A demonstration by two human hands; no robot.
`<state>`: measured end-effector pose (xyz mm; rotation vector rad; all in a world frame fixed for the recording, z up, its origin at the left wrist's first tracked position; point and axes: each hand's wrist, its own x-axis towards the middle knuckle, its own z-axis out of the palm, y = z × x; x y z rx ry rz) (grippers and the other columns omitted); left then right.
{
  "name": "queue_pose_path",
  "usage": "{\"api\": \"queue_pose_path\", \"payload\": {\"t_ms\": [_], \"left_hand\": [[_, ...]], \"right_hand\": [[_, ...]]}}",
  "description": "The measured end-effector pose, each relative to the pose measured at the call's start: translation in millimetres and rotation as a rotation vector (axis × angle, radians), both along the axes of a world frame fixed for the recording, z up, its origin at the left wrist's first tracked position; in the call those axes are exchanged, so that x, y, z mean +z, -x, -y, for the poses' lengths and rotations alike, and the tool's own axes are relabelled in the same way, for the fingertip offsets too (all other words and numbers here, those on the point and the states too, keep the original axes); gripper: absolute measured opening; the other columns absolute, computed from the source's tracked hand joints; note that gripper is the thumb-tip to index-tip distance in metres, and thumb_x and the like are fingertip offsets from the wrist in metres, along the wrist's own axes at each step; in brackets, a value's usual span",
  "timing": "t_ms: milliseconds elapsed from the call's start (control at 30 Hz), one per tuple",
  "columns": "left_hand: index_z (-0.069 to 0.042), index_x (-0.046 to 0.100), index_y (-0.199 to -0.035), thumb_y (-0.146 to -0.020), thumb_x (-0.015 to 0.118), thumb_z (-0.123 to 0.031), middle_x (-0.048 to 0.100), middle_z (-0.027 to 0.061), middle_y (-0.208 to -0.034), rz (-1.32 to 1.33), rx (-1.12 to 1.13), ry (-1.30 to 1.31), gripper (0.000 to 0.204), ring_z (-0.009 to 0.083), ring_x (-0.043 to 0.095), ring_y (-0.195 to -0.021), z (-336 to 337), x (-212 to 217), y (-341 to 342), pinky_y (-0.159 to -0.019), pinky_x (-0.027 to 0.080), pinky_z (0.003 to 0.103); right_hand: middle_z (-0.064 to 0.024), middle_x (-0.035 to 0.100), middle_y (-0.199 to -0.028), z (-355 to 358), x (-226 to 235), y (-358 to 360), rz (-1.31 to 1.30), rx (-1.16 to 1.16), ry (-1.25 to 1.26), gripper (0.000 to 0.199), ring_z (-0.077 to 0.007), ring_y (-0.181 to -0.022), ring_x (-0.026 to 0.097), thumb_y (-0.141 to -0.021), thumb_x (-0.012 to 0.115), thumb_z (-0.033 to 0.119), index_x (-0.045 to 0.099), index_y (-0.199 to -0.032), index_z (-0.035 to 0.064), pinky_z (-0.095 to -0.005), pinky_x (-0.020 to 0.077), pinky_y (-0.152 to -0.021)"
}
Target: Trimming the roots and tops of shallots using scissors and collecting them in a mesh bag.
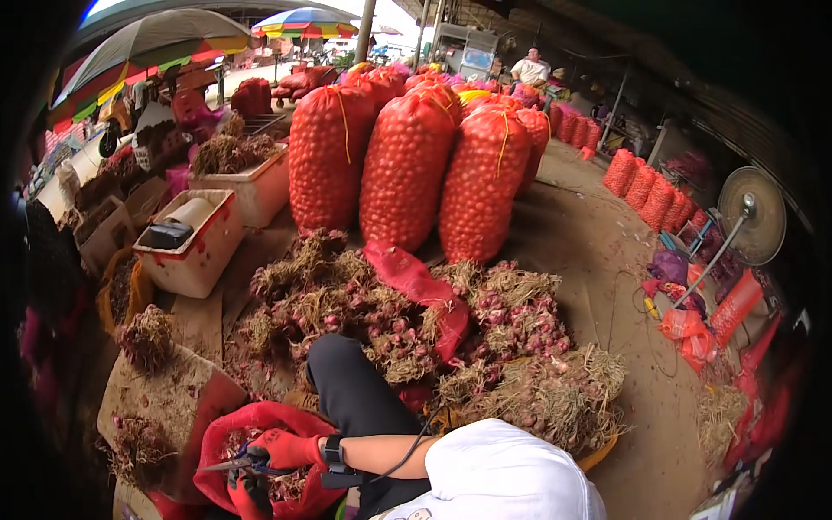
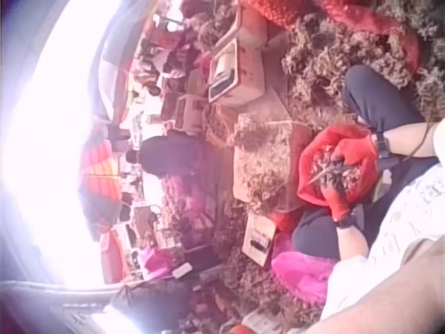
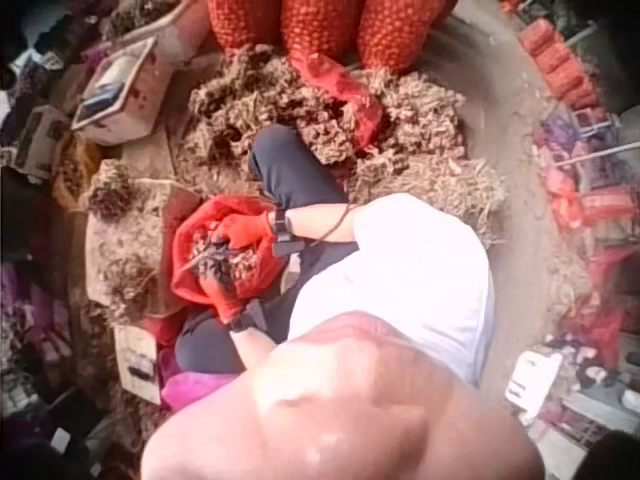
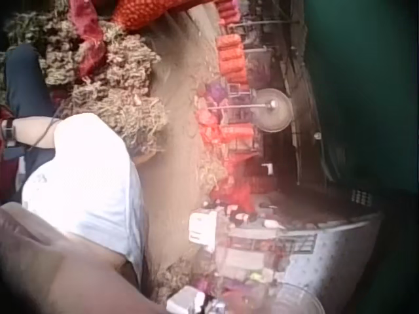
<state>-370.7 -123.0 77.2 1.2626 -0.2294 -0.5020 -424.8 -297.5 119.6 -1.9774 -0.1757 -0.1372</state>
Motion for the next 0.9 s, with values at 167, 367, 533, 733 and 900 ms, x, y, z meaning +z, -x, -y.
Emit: {"api": "queue_pose_path", "payload": {"t_ms": [167, 367, 533, 733, 900], "left_hand": [[-0.002, 0.059, -0.081, -0.084, 0.054, -0.003, 0.058, 0.0105, -0.076, 0.368, -0.147, -0.211, 0.006, 0.0224, 0.053, -0.070, -13, 23, 3, -0.064, 0.043, 0.033], [-0.003, 0.059, -0.088, -0.084, 0.051, -0.008, 0.059, 0.0053, -0.081, -0.012, -0.064, -0.076, 0.011, 0.0161, 0.055, -0.067, -16, -1, -9, -0.056, 0.046, 0.028], [0.000, 0.056, -0.104, -0.083, 0.048, -0.008, 0.060, 0.0096, -0.095, -0.120, 0.025, 0.066, 0.024, 0.0191, 0.060, -0.084, -18, -36, -19, -0.064, 0.054, 0.031], [0.004, 0.050, -0.117, -0.087, 0.051, -0.010, 0.058, 0.0136, -0.106, -0.043, 0.012, -0.304, 0.033, 0.0244, 0.060, -0.089, -20, -30, -20, -0.077, 0.051, 0.036], [0.002, 0.051, -0.117, -0.086, 0.055, -0.009, 0.058, 0.0133, -0.106, 0.042, 0.050, -0.354, 0.034, 0.0223, 0.059, -0.089, -37, -64, -30, -0.075, 0.051, 0.032]], "right_hand": [[-0.0158, 0.061, -0.076, 3, 0, -6, -0.027, 0.128, -0.176, 0.021, -0.0318, -0.070, 0.057, -0.071, 0.065, 0.015, 0.058, -0.087, 0.0026, -0.0384, 0.0444, -0.068], [-0.0146, 0.063, -0.079, -20, -5, -4, 0.002, -0.159, 0.143, 0.025, -0.0324, -0.074, 0.060, -0.073, 0.068, 0.023, 0.059, -0.087, 0.0045, -0.0393, 0.0452, -0.070], [-0.0115, 0.064, -0.078, -26, -18, -4, -0.142, -0.286, -0.213, 0.025, -0.0227, -0.069, 0.061, -0.079, 0.065, 0.028, 0.063, -0.087, 0.0044, -0.0382, 0.0458, -0.065], [-0.0048, 0.064, -0.071, -21, -10, -2, 0.048, -0.181, -0.005, 0.023, -0.0122, -0.065, 0.057, -0.075, 0.069, 0.022, 0.062, -0.083, 0.0018, -0.0324, 0.0452, -0.064], [-0.0035, 0.060, -0.064, -17, -24, -10, -0.336, 0.035, -0.775, 0.015, -0.0112, -0.053, 0.056, -0.074, 0.067, 0.016, 0.064, -0.078, 0.0024, -0.0266, 0.0468, -0.050]]}}
